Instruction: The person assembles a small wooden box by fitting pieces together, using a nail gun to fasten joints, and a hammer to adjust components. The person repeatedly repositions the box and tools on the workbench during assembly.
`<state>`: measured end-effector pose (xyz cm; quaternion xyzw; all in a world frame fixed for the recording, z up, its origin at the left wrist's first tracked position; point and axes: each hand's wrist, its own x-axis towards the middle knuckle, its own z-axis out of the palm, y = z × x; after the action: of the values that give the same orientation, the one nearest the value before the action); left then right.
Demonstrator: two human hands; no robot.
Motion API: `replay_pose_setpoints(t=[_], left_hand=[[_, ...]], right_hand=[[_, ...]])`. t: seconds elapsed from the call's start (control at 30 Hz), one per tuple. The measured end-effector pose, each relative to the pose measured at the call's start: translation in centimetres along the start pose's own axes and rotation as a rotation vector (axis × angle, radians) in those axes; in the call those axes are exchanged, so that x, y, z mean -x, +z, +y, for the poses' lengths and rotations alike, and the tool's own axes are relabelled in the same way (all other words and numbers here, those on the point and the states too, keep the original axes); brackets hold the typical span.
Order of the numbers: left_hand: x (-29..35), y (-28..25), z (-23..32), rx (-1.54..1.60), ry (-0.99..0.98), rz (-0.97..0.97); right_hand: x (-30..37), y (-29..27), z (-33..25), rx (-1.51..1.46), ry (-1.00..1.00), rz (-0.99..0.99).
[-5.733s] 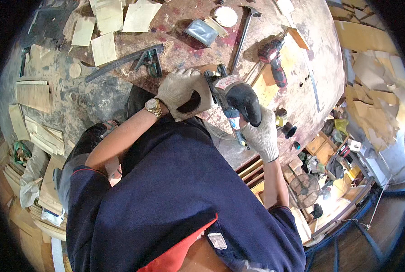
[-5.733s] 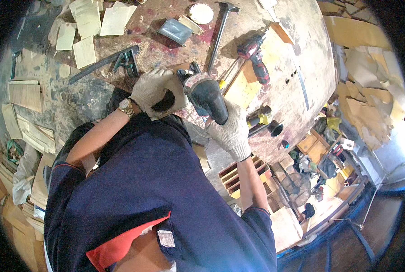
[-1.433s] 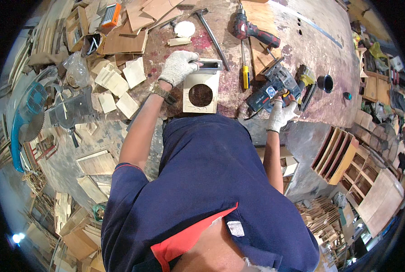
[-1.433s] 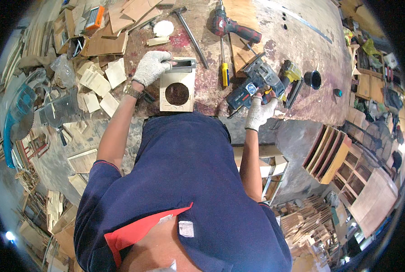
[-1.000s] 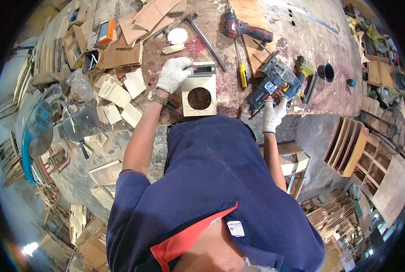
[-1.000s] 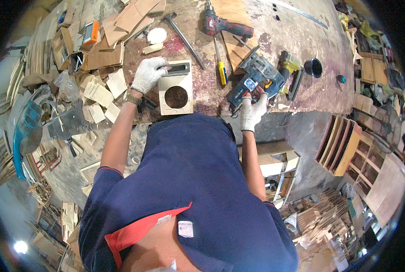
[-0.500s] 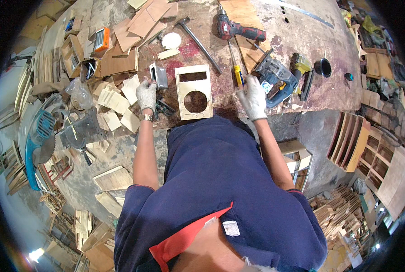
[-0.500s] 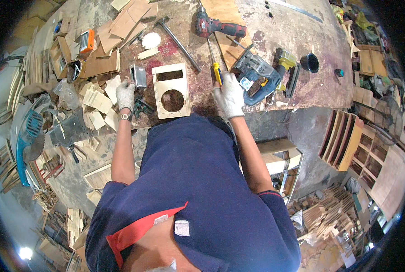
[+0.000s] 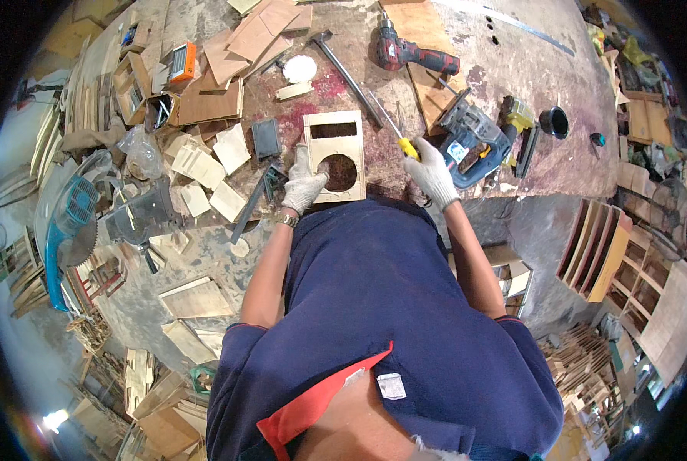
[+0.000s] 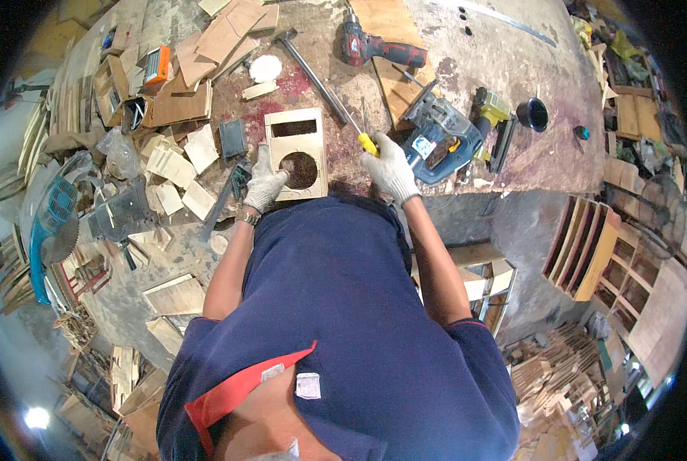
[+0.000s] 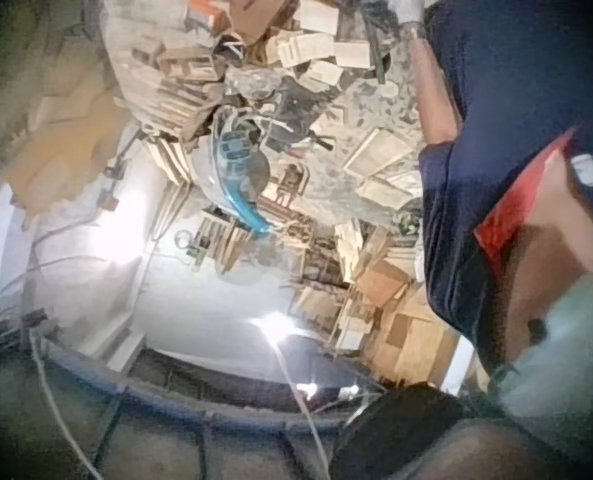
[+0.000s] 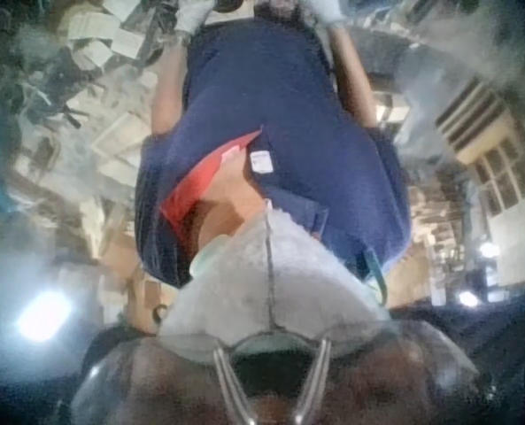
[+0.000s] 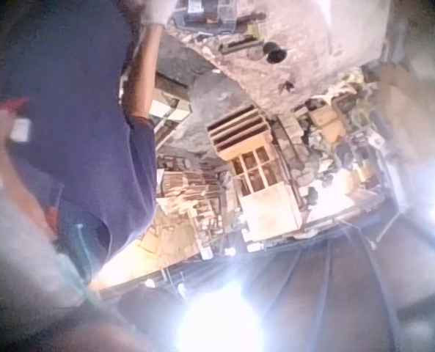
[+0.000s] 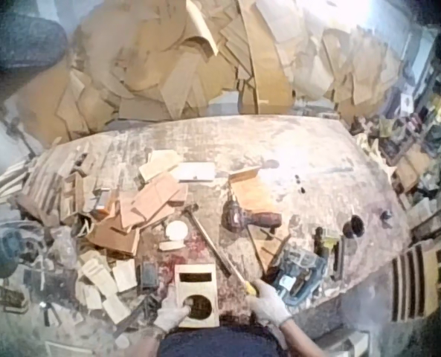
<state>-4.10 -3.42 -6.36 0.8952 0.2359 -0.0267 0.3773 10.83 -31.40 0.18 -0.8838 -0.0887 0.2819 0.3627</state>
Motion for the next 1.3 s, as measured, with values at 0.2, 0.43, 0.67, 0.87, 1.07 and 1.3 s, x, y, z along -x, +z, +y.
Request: replay_pose_setpoints(t=[0.2,0.43,0.67,0.87,1.07,1.3], left_hand=[[0.5,-1.2,4.7,-0.333,0.282,0.111],[2.1,-0.8,9.7,-0.670,0.281,0.000],[1.8,-1.2,10.4,-0.646,0.214,-0.034],[1.9,-1.1,10.3,-0.683,0.242,-0.017],[1.9,-1.1,10.2,-0.688,0.259,-0.010],[1.6,-1.2,9.9,-0.660,0.263,0.003]], right_hand=[[7.8,-4.1,-0.1,0.052,-0.062,0.046],[10.2,-4.4,1.3,0.148,-0.107,0.065],[10.9,-2.8,3.6,0.139,-0.088,0.064],[10.4,-0.7,5.3,0.152,-0.125,0.106],[10.0,0.0,5.7,0.139,-0.168,0.086],[9.8,0.3,5.6,0.146,-0.192,0.076]])
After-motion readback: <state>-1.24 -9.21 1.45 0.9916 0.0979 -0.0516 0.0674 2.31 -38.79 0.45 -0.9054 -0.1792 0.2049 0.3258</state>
